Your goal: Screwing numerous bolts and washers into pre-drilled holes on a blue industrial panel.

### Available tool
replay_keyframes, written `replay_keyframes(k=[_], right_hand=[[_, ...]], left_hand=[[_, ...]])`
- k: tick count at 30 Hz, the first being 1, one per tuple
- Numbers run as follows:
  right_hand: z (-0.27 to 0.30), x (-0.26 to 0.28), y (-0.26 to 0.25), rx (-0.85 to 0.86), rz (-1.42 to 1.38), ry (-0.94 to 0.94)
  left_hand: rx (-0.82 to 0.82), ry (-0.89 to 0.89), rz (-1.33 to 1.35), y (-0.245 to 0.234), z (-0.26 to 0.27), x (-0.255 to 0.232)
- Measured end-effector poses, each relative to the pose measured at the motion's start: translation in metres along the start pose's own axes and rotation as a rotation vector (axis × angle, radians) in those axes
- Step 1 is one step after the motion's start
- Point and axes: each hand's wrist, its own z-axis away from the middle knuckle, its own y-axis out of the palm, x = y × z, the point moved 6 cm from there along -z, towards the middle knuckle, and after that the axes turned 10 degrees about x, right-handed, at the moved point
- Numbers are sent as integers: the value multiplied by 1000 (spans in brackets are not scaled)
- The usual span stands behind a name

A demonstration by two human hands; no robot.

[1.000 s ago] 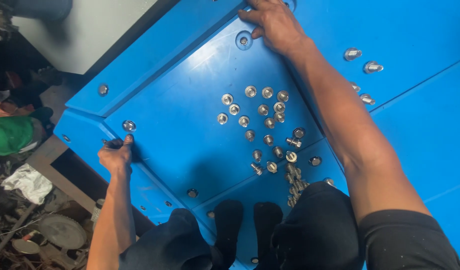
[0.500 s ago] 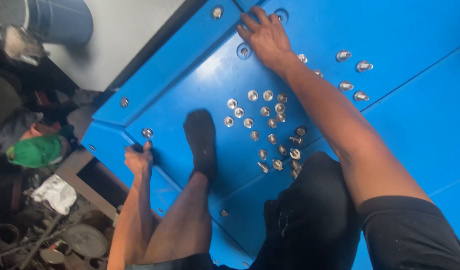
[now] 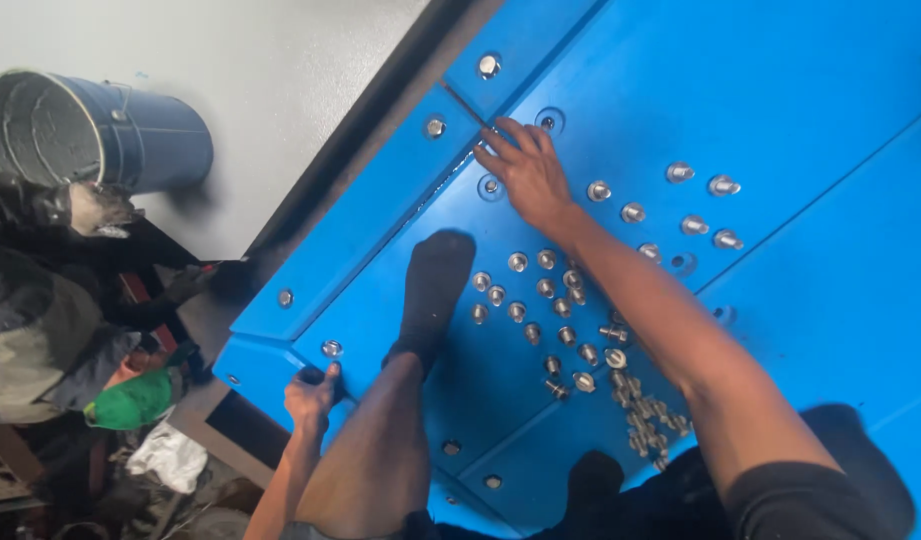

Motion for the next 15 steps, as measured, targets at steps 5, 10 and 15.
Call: replay_keyframes(k=[5, 10, 15], right_hand=[[11, 4, -19, -56, -37, 98], [44, -4, -56, -54, -448, 85], [109, -57, -93, -224, -376, 241]], left_hand=[[-50, 57, 18, -20, 3, -21], [-241, 835, 96, -75, 88, -261], [-24, 1439, -149, -51, 141, -508]])
